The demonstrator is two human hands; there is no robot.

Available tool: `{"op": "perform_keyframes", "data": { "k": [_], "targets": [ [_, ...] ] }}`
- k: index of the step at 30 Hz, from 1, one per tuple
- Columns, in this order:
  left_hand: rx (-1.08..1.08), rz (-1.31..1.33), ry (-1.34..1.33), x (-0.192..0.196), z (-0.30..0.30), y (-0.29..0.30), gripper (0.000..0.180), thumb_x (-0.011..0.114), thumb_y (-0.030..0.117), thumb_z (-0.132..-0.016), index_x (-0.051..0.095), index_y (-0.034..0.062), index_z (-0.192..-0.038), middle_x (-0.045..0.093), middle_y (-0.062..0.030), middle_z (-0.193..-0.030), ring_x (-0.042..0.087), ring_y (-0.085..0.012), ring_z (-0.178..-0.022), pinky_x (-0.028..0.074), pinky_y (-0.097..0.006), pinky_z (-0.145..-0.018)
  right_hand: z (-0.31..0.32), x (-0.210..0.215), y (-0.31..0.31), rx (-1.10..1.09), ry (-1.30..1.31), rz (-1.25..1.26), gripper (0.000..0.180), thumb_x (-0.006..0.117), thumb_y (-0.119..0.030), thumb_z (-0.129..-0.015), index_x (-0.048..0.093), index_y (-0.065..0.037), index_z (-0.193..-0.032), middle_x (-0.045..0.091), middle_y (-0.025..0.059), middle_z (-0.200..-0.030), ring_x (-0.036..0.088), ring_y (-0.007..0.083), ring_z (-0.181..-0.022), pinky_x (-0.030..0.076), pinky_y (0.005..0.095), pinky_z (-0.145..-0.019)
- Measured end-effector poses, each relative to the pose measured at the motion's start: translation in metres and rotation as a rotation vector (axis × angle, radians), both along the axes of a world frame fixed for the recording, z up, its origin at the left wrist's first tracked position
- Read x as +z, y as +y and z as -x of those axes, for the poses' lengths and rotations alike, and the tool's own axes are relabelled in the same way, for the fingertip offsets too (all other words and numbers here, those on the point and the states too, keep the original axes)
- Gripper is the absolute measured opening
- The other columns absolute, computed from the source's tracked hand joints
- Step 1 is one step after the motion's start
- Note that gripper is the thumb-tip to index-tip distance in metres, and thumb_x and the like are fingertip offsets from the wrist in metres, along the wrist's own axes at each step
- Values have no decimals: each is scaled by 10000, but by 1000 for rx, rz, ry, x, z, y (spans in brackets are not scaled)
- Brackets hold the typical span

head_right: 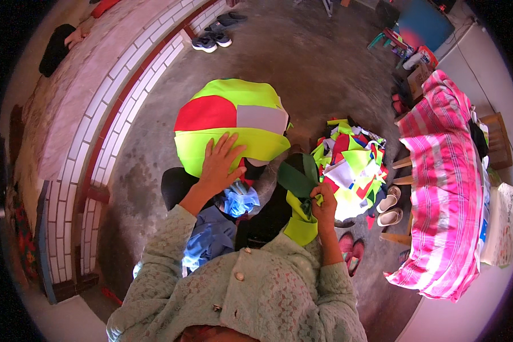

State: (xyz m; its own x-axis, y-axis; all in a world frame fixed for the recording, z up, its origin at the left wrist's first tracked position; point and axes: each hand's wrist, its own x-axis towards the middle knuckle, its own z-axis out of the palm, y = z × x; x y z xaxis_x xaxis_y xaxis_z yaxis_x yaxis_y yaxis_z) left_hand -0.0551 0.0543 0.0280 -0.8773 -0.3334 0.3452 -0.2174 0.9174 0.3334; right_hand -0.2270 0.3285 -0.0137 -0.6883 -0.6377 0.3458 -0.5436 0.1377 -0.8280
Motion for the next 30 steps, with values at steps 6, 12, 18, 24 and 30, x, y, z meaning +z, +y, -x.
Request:
{"op": "perform_keyframes", "data": {
  "k": [6, 12, 18, 24, 30],
  "targets": [
    [16, 20, -58, -1, -4, 4, 563, 675, 312, -739, 503, 248, -1271, 299, -121, -1438, 238, -310, -1348, 140, -548, -1070, -2, 2, 0, -44, -137, -18, 264, 486, 154, -604, 496, -36, -788, 486, 63, -787, 539, 222, -854, 394, 284, -884],
    [-9, 38, -123, 2, -1, 6, 584, 687, 318, -719, 513, 258, -1273, 296, -124, -1439, 227, -327, -1353, 145, -552, -1069, -1, 5, 6, -76, -291, -24, 230, 473, 121, -635, 501, -34, -802, 494, 44, -807, 529, 198, -914, 380, 261, -860],
    [2, -46, 31, 7, 1, 19, 569, 701, 282, -691, 547, 204, -1233, 316, -136, -1417, 251, -340, -1336, 162, -574, -1051, 4, 10, 12, -56, -901, 434, 235, 430, 104, -640, 468, -74, -789, 508, 27, -840, 497, 135, -786, 394, 225, -723],
    [-188, -307, 244, 9, 25, 72, 500, 695, 158, -696, 558, 98, -1173, 509, -122, -1211, 499, -322, -1082, 374, -408, -946, 0, 16, 7, 47, -1108, 613, 236, 426, 106, -642, 437, -91, -771, 503, 25, -840, 507, 144, -755, 420, 231, -683],
    [-294, -485, 179, -15, 60, 96, 520, 629, 66, -691, 518, 81, -1198, 493, -137, -1229, 476, -333, -1108, 367, -417, -970, -3, 16, 12, 118, -1064, 499, 248, 458, 100, -617, 478, -85, -781, 494, 11, -881, 498, 129, -820, 399, 219, -744]
  ]
}}
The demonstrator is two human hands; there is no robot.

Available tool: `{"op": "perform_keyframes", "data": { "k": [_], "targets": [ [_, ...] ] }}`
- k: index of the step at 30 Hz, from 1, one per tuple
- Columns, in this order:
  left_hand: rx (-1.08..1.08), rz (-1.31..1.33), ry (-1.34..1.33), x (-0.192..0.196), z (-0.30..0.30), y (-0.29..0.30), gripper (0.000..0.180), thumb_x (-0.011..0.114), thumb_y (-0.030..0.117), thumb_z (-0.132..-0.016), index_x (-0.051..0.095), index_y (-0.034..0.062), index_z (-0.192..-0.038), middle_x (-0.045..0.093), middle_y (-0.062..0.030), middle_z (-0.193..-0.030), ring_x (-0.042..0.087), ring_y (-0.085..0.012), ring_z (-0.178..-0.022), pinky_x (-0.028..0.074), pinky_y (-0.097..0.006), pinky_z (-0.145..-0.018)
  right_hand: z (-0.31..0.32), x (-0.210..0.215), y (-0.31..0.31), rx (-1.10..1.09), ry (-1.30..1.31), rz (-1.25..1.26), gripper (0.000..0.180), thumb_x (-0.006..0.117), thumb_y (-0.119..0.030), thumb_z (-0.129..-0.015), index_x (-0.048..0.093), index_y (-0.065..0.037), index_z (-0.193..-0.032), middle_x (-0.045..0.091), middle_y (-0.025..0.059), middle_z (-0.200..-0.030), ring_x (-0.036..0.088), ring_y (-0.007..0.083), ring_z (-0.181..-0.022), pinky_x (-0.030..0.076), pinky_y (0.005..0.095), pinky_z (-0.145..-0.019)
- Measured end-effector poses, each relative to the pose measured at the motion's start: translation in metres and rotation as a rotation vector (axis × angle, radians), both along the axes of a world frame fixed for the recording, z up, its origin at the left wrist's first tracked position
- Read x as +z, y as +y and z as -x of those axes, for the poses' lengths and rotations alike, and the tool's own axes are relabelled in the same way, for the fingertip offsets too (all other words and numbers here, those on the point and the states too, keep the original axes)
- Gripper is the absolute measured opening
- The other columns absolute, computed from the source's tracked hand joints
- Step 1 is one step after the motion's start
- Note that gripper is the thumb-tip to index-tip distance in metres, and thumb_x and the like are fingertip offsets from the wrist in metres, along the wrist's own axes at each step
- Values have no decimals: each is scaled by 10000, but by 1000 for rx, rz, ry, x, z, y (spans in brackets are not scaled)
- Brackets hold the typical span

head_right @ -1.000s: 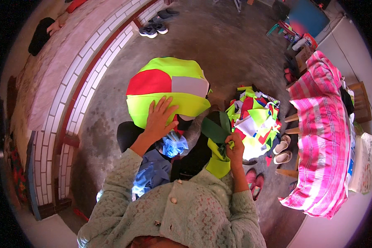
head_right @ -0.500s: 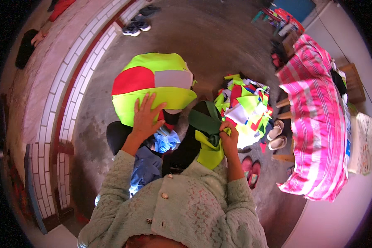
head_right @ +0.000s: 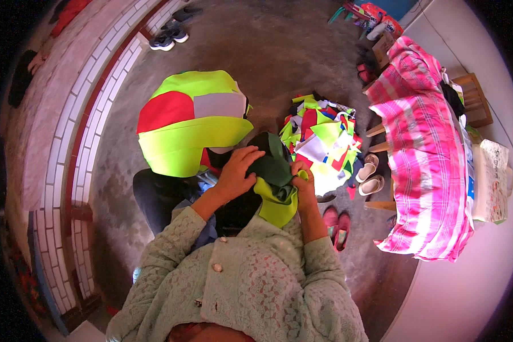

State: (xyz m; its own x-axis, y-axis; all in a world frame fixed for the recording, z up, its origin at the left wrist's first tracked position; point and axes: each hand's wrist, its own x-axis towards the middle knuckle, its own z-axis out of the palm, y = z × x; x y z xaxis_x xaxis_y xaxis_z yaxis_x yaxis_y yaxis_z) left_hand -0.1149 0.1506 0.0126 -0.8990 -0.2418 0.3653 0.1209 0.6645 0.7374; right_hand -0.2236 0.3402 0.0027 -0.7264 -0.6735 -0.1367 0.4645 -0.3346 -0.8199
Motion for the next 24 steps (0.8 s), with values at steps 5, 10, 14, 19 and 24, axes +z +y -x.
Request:
{"op": "perform_keyframes", "data": {
  "k": [5, 10, 14, 19, 24],
  "targets": [
    [-32, -91, 44, 1, 5, -3, 531, 583, 32, -674, 510, 70, -1199, 470, -142, -1270, 439, -337, -1168, 345, -420, -1003, -3, 4, 4, 19, 123, -93, 232, 486, 90, -626, 499, -80, -784, 489, 12, -907, 487, 114, -827, 383, 204, -748],
    [-125, -23, 154, 49, 6, 10, 497, 631, 53, -673, 528, 47, -1159, 454, -142, -1309, 432, -334, -1195, 328, -426, -1005, -5, 15, 0, 77, 135, -115, 214, 489, 88, -648, 503, -74, -787, 502, 24, -917, 485, 111, -824, 382, 206, -751],
    [-202, 20, 80, 18, 8, 4, 459, 675, 69, -675, 554, 59, -1117, 529, -134, -1222, 470, -315, -1161, 328, -424, -993, -7, 21, -6, 147, 236, -131, 204, 486, 87, -671, 511, -72, -795, 552, 59, -969, 498, 119, -833, 391, 214, -755],
    [-9, -461, 22, 17, -1, -10, 260, 667, 25, -739, 588, 49, -985, 626, -63, -1027, 569, -175, -1001, 432, -302, -847, -5, 12, -6, -16, 75, -80, 175, 484, 94, -724, 486, -75, -770, 593, 107, -997, 532, 139, -843, 427, 239, -751],
    [-31, -1144, 105, 26, -9, -33, 161, 596, 36, -854, 600, 18, -1014, 617, -11, -930, 567, -81, -835, 443, -235, -778, -9, 11, -8, 29, 85, -93, 165, 452, 101, -787, 458, -64, -791, 595, 120, -921, 530, 124, -621, 457, 230, -586]
  ]
}}
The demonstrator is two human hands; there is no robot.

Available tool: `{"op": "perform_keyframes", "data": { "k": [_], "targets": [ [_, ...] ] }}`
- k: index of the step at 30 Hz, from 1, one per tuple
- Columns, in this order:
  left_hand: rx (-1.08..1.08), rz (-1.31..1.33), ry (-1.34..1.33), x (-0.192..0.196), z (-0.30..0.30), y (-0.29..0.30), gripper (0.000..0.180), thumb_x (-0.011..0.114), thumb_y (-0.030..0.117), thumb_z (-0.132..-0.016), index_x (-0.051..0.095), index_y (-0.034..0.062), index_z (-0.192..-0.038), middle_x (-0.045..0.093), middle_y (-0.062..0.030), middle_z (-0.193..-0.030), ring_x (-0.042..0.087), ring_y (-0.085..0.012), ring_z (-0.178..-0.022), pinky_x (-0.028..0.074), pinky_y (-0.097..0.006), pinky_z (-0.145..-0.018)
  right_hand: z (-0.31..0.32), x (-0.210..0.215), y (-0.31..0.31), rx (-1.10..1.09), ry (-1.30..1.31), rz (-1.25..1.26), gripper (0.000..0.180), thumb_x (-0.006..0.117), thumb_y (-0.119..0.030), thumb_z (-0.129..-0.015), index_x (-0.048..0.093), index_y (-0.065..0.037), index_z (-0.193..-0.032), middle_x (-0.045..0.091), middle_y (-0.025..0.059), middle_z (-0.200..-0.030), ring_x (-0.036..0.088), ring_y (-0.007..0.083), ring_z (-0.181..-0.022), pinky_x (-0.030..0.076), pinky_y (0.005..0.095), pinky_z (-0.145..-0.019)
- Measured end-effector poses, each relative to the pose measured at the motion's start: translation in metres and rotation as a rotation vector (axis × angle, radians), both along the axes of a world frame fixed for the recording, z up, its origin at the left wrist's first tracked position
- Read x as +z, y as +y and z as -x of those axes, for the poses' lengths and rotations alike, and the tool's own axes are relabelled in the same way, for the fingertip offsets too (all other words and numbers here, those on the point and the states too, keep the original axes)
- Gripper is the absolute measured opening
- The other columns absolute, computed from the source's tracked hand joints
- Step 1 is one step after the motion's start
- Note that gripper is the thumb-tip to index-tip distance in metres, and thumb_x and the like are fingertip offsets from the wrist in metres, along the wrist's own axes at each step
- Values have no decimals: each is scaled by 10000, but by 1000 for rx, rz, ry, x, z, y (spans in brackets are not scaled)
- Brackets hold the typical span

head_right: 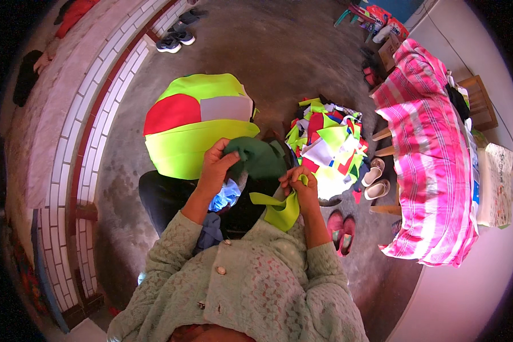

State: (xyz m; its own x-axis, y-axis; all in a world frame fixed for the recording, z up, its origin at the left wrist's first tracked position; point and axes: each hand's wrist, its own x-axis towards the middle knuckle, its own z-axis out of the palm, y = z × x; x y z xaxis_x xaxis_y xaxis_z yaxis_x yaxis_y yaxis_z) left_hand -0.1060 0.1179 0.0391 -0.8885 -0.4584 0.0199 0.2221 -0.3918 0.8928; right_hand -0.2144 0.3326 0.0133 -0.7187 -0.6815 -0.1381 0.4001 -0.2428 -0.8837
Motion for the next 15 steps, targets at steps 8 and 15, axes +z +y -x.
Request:
{"op": "perform_keyframes", "data": {
  "k": [8, 15],
  "targets": [
    [50, -239, 65, 25, -4, 7, 248, 582, 43, -867, 567, 21, -1114, 624, -44, -998, 603, -130, -853, 482, -280, -801, -13, -2, -10, 46, 345, -211, 102, 499, 5, -890, 523, -77, -946, 595, 13, -874, 447, 29, -609, 378, 173, -548],
    [86, -138, 187, 81, -12, -21, 285, 591, 66, -871, 533, 29, -1148, 623, -84, -1030, 622, -181, -920, 521, -313, -767, -18, 10, -12, 39, 378, -268, 91, 584, -59, -878, 566, -60, -968, 586, -4, -827, 513, 45, -727, 409, 183, -657]
  ]
}}
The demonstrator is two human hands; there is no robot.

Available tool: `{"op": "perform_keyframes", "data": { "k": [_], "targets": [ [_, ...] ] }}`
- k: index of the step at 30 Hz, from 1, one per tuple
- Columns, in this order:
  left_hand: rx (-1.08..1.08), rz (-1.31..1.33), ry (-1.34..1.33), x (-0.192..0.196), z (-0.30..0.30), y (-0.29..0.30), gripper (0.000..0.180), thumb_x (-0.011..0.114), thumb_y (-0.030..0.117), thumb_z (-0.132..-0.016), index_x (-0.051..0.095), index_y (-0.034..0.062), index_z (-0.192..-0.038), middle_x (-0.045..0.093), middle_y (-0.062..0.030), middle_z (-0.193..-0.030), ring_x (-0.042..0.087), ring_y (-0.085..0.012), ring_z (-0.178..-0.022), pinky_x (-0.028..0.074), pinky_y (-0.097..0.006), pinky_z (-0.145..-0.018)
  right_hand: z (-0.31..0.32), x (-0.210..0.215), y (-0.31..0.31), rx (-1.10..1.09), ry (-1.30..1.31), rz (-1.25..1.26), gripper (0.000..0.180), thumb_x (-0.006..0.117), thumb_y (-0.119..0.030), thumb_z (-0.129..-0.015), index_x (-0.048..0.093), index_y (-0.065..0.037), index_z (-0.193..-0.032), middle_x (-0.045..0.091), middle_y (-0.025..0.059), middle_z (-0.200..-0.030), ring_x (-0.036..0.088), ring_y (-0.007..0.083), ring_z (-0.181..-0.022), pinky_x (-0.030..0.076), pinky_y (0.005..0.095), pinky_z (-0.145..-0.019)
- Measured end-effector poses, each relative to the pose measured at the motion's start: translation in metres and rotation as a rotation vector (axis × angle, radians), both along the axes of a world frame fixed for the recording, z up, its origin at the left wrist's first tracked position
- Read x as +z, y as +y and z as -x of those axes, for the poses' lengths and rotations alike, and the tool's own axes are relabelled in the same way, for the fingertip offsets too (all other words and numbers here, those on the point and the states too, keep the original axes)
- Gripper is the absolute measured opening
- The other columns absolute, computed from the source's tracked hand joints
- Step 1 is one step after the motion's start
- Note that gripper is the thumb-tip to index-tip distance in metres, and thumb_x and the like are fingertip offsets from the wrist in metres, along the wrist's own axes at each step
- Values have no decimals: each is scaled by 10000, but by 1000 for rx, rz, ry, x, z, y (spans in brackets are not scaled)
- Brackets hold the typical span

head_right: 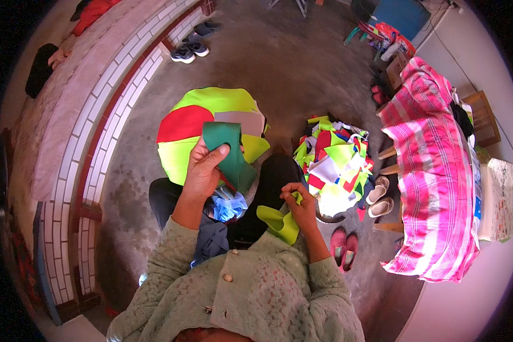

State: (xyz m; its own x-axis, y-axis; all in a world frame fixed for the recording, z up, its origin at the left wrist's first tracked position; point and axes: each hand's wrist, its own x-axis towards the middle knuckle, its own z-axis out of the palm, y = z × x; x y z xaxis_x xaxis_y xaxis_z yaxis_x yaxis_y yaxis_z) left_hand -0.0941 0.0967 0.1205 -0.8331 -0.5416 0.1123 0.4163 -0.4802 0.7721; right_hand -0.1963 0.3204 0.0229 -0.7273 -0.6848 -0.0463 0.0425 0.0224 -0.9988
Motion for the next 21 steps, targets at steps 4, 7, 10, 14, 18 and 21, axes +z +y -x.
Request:
{"op": "perform_keyframes", "data": {
  "k": [4, 7, 10, 14, 18, 21],
  "targets": [
    [75, -142, 60, 21, -8, -1, 301, 563, 48, -880, 513, 32, -1177, 620, -124, -1054, 623, -205, -928, 527, -337, -791, 1, 8, -8, 15, 2, 59, 236, 639, -45, -835, 581, -44, -1063, 562, -13, -836, 504, 49, -773, 398, 184, -697],
    [10, -205, 111, 13, -16, -5, 330, 535, 42, -893, 490, 42, -1220, 600, -147, -1113, 619, -226, -959, 528, -358, -819, 0, 24, -20, 137, 33, 106, 444, 669, -38, -799, 523, -58, -1218, 547, -19, -814, 494, 51, -770, 394, 185, -697],
    [-46, -226, 135, 9, -23, -2, 342, 525, 48, -900, 479, 45, -1239, 585, -162, -1147, 609, -230, -991, 527, -369, -834, -6, 49, -37, 150, 53, 34, 647, 678, -38, -781, 394, -82, -1361, 529, -24, -762, 491, 54, -749, 396, 190, -696],
    [-43, -271, 84, 5, -27, 7, 349, 530, 56, -898, 475, 48, -1242, 583, -169, -1148, 613, -228, -974, 532, -390, -821, -12, 61, -57, 292, -72, 48, 760, 677, -101, -798, 260, -81, -1433, 512, -33, -684, 491, 39, -630, 380, 176, -579],
    [-64, -279, 67, -4, -34, 8, 344, 558, 52, -874, 492, 48, -1212, 586, -168, -1141, 636, -250, -886, 537, -401, -787, -15, 57, -69, 423, -114, 85, 506, 626, -39, -834, 463, -78, -1312, 563, -25, -784, 506, 48, -648, 422, 196, -599],
    [-27, -283, 32, -9, -38, 10, 328, 588, 88, -851, 526, 42, -1169, 593, -174, -1134, 635, -258, -834, 545, -386, -735, -19, 37, -66, 477, -186, 85, 359, 634, -47, -837, 551, -52, -1187, 576, -4, -867, 524, 52, -667, 434, 199, -606]
  ]
}}
